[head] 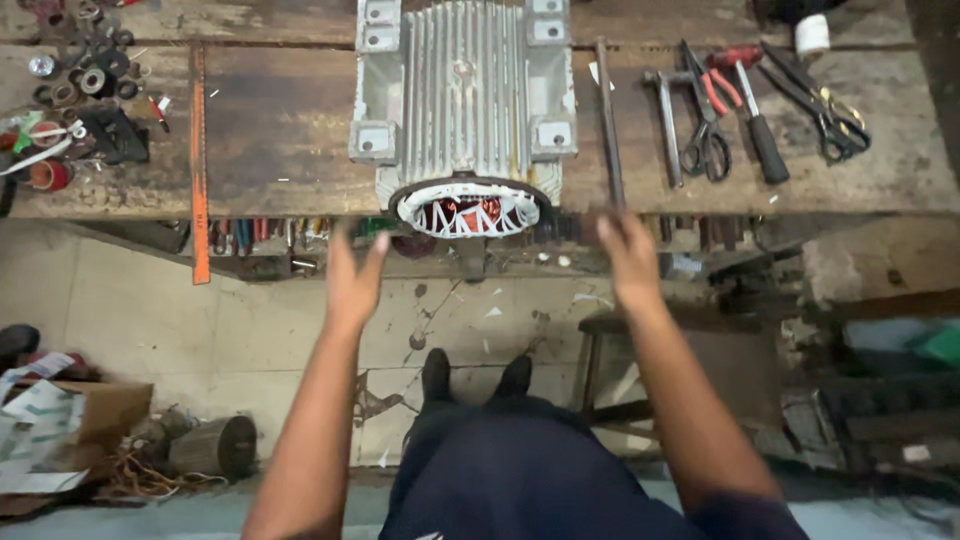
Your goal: The person repositions an electric motor stator housing on a workbench, then uses a flat file and a metal rod to file and scrape inside the stator slots, working around the winding. They rotate the housing partway through and continue filing the slots from another side.
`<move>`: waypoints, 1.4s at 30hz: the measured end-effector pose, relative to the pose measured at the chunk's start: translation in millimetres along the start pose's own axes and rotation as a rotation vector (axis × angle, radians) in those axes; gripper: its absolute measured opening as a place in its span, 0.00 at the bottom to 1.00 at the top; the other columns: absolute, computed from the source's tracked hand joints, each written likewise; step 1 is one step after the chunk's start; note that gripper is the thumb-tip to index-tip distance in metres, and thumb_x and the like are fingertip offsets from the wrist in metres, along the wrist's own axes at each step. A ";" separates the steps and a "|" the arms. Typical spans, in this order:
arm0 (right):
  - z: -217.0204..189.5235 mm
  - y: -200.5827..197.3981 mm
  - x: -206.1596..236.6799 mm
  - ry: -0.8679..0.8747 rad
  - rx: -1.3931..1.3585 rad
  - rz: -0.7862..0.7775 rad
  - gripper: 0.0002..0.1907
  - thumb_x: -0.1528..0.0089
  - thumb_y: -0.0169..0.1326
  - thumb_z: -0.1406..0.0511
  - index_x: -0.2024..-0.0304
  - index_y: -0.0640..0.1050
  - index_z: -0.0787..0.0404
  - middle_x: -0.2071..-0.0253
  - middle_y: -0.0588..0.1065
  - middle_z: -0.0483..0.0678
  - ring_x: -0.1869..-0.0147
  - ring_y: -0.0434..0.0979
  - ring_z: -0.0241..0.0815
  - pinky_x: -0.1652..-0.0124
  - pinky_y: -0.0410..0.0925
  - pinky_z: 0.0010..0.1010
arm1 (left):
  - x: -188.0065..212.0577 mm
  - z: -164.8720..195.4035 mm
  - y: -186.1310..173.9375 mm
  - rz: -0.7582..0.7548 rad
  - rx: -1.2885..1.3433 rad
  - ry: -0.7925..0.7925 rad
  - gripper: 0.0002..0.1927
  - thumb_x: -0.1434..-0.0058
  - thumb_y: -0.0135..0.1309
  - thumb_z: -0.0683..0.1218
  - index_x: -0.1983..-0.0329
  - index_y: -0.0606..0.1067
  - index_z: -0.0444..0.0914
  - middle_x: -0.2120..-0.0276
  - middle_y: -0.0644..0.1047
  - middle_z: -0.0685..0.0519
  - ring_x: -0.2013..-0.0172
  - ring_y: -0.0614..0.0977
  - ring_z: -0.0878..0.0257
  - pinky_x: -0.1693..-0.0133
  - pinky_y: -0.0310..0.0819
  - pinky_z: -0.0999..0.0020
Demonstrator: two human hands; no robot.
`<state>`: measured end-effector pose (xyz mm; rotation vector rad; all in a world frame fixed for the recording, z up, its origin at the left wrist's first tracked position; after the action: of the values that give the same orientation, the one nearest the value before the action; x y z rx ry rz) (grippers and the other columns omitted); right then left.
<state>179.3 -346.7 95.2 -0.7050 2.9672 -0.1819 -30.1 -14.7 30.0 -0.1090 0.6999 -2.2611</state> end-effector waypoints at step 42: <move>79.4 -56.7 -48.5 -0.213 1.136 0.221 0.27 0.40 0.63 0.50 0.44 0.78 0.56 0.54 0.75 0.61 0.47 0.74 0.64 0.50 0.68 0.52 | 33.2 -226.3 -95.7 0.253 -0.295 -0.315 0.29 0.25 0.46 0.65 0.54 0.78 0.34 0.61 0.80 0.38 0.58 0.81 0.39 0.60 0.73 0.43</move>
<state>256.4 -382.5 27.0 -0.1991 2.1493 -1.4653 -179.0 118.9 -116.6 -0.4802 0.8200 -1.8351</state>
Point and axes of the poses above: each hand's wrist, its own x-axis away from the middle knuckle, its own y-axis out of the palm, z = x × y, the point moved 4 cm from there along -x, towards the middle knuckle
